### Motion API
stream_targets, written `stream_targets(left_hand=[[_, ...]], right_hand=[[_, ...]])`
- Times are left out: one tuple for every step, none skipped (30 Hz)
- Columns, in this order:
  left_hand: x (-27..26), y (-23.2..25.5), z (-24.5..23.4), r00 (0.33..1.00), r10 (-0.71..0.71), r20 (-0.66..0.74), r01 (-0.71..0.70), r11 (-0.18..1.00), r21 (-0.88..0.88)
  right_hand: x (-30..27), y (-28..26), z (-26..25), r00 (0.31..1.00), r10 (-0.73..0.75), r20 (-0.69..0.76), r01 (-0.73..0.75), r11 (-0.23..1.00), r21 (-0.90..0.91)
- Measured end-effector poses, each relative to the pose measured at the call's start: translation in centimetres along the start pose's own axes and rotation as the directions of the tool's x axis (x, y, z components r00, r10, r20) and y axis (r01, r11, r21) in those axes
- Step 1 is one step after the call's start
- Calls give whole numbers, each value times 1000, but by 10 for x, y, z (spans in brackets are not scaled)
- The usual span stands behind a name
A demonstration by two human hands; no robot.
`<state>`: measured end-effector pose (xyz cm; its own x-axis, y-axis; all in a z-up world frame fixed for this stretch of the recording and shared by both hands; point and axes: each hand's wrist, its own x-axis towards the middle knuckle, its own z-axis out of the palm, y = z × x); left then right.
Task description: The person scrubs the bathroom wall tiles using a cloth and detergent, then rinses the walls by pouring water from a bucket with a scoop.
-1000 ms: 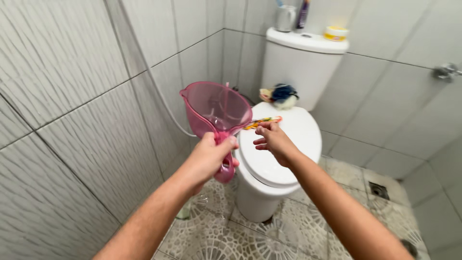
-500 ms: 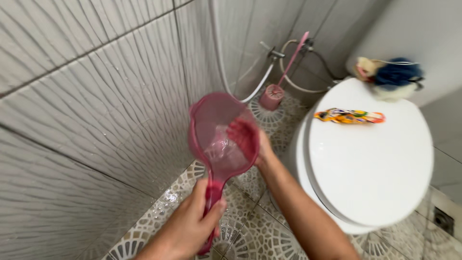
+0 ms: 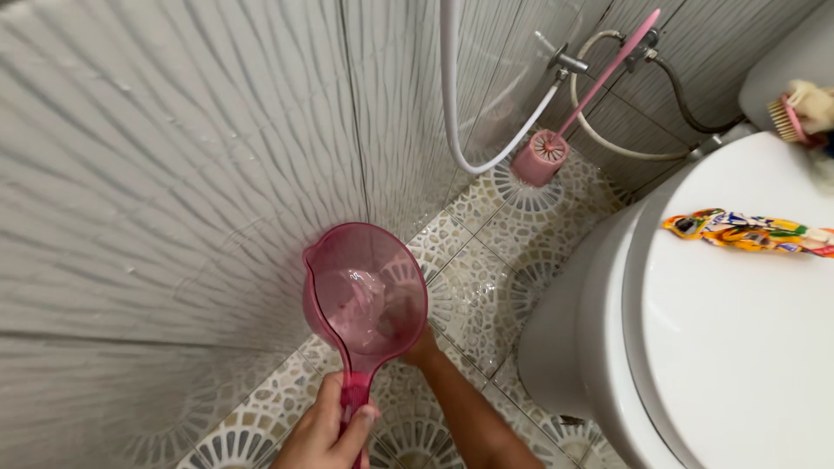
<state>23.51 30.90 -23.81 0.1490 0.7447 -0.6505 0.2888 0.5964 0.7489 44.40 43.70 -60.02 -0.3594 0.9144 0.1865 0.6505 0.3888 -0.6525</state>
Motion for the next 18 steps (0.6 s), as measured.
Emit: stream_targets(left_hand=[[9, -7, -2, 993, 109, 33, -109, 994, -6], [18, -14, -3, 974, 217, 63, -217, 976, -16], [22, -21, -4, 974, 214, 71, -214, 977, -10], [27, -26, -4, 970, 230, 83, -230, 973, -17], [32, -26, -4, 963, 253, 94, -251, 968, -27], [38, -23, -4, 961, 256, 102, -254, 967, -23], [40, -21, -3, 976, 191, 105, -190, 982, -18], [42, -18, 0, 986, 125, 107, -125, 992, -12], [44, -16, 2, 986, 124, 111, -124, 992, -14], [46, -13, 6, 985, 96, 146, -92, 995, -34], [49, -11, 6, 982, 71, 176, -64, 997, -49], [52, -10, 6, 982, 74, 175, -67, 997, -46], [53, -10, 6, 972, 132, 193, -124, 991, -52], [55, -11, 7, 960, 189, 208, -180, 982, -58], [56, -11, 8, 960, 186, 210, -179, 982, -55], [55, -9, 9, 957, 194, 213, -186, 981, -60], [55, -5, 10, 955, 206, 216, -196, 978, -64], [53, 0, 11, 954, 206, 216, -198, 978, -60]], right_hand=[[0, 3, 5, 995, -102, 2, 99, 956, -276], [1, 8, 9, 995, -99, -7, 93, 956, -277], [-2, 11, 12, 987, -161, -23, 144, 934, -327], [-5, 14, 16, 974, -222, -36, 192, 906, -378], [-3, 20, 16, 975, -217, -42, 185, 905, -382], [-1, 25, 17, 984, -178, -21, 158, 915, -372], [-5, 29, 16, 991, -136, 10, 131, 923, -361], [-8, 32, 15, 992, -128, 13, 124, 923, -364], [-8, 35, 16, 992, -122, 23, 122, 918, -376], [-10, 37, 16, 994, -105, 28, 108, 914, -391], [-6, 37, 19, 995, -90, 30, 95, 908, -407], [-1, 39, 21, 997, -74, 33, 81, 903, -422], [0, 40, 22, 998, -58, 39, 70, 899, -432], [1, 38, 25, 998, -38, 42, 53, 894, -445], [1, 38, 26, 999, -16, 47, 36, 887, -461], [1, 38, 25, 999, 11, 48, 13, 879, -476], [1, 39, 23, 998, 40, 43, -14, 873, -488], [2, 40, 19, 996, 79, 35, -50, 864, -500]])
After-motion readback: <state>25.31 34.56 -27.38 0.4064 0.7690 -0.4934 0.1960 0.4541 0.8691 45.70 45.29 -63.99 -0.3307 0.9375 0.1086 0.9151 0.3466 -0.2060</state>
